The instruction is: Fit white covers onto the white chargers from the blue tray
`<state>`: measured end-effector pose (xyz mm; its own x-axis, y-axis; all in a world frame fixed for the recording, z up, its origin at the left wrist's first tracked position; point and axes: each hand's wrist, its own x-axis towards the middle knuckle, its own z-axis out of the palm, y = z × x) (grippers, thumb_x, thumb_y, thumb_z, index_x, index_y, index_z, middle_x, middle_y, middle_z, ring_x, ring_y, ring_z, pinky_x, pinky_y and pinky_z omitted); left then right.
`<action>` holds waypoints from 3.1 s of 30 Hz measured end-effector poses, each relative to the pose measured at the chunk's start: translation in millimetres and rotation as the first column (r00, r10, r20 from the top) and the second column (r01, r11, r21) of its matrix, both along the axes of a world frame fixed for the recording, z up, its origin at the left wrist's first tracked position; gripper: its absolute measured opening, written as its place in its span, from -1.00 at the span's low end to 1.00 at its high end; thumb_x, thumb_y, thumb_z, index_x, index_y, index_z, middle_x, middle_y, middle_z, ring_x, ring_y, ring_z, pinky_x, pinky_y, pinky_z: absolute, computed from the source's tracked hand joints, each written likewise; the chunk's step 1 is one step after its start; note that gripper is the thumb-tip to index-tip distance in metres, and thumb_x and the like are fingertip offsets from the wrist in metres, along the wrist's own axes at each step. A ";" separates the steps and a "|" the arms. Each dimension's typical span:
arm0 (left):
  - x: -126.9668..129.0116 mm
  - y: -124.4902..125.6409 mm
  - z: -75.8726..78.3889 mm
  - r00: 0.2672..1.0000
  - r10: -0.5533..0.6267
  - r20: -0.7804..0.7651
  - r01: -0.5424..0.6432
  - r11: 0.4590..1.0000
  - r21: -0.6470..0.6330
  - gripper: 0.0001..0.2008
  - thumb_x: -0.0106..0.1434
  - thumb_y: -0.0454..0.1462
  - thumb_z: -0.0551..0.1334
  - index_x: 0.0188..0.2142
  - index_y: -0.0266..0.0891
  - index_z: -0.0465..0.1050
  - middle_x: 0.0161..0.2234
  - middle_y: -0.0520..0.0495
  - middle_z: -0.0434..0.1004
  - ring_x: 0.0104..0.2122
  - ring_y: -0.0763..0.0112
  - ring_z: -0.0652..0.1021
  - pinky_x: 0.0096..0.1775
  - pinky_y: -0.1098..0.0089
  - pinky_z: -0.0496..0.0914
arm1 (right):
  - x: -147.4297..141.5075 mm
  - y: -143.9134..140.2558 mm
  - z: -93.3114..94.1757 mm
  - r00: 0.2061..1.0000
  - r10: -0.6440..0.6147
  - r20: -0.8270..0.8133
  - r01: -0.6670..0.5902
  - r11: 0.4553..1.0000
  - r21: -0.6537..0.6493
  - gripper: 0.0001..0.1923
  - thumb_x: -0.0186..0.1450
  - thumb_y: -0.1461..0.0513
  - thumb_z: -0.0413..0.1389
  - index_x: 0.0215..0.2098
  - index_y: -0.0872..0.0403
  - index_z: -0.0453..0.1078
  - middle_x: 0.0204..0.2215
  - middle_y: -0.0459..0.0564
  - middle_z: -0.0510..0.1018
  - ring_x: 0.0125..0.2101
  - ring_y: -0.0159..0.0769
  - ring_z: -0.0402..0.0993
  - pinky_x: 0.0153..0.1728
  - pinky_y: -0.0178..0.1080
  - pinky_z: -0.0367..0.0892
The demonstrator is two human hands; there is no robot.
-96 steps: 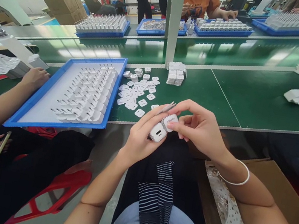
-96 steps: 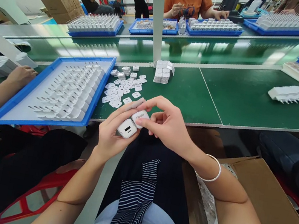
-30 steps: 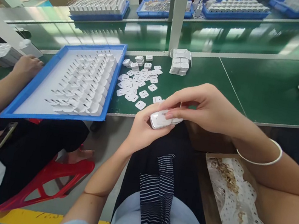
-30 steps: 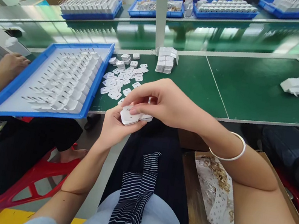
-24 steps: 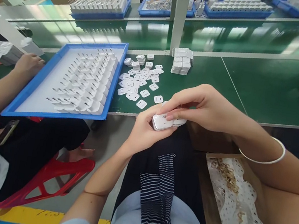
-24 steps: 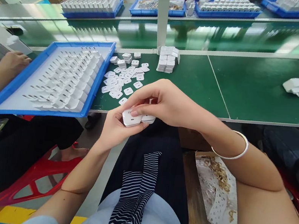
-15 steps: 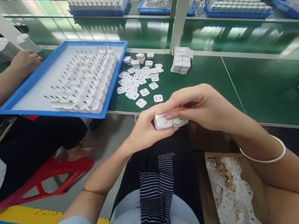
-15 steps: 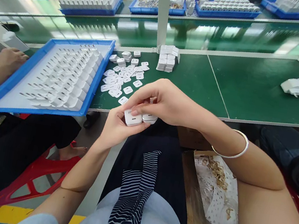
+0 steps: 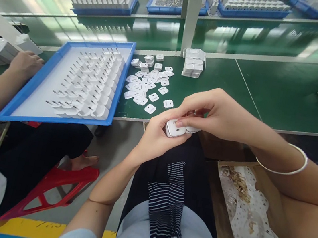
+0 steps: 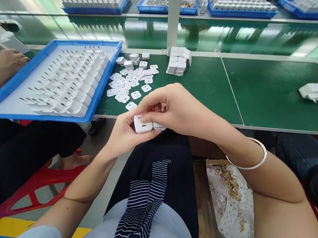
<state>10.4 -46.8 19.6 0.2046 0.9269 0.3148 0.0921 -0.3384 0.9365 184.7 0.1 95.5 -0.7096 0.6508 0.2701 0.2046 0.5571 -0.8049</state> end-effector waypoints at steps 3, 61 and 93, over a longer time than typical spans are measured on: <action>0.2 0.3 -0.7 1.000 -0.003 -0.011 0.003 1.000 0.022 -0.65 0.08 -0.35 0.46 -0.09 -0.23 0.58 -0.13 -0.12 0.67 -0.15 0.19 0.64 -0.13 0.26 0.53 | -0.1 0.1 1.3 0.999 0.006 0.035 -0.007 1.000 0.019 -0.89 0.27 0.23 0.26 -0.34 0.07 0.65 -0.45 -0.07 0.65 -0.48 -0.41 0.45 -0.46 -0.33 0.25; 4.0 14.3 -19.5 0.977 -0.099 -0.188 0.129 0.979 0.157 -0.88 0.12 -0.41 0.38 -0.35 -0.26 0.49 -0.37 0.00 0.54 -0.37 0.41 0.53 -0.32 0.44 0.40 | -9.6 15.2 6.9 0.843 -0.151 0.516 0.140 0.988 0.060 -0.64 0.04 0.24 0.40 -0.52 0.06 0.26 -0.57 -0.17 0.39 -0.53 -0.43 0.25 -0.54 -0.29 0.05; -4.9 14.8 -6.0 0.986 -0.027 -0.163 0.083 0.933 0.350 -0.75 0.09 -0.19 0.51 -0.27 -0.22 0.59 0.01 -0.17 0.63 0.00 0.17 0.62 0.03 0.22 0.53 | 5.5 -38.6 -37.2 0.975 -0.223 -0.006 0.215 0.929 0.301 -0.66 0.23 0.44 0.24 -0.06 0.04 0.53 -0.37 -0.13 0.50 -0.43 -0.42 0.32 -0.36 -0.33 0.28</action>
<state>5.5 -32.0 13.6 0.3237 0.7465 0.5814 0.1966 -0.6541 0.7304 190.1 -38.5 58.4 -0.5687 0.6834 0.4577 0.3689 0.7093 -0.6008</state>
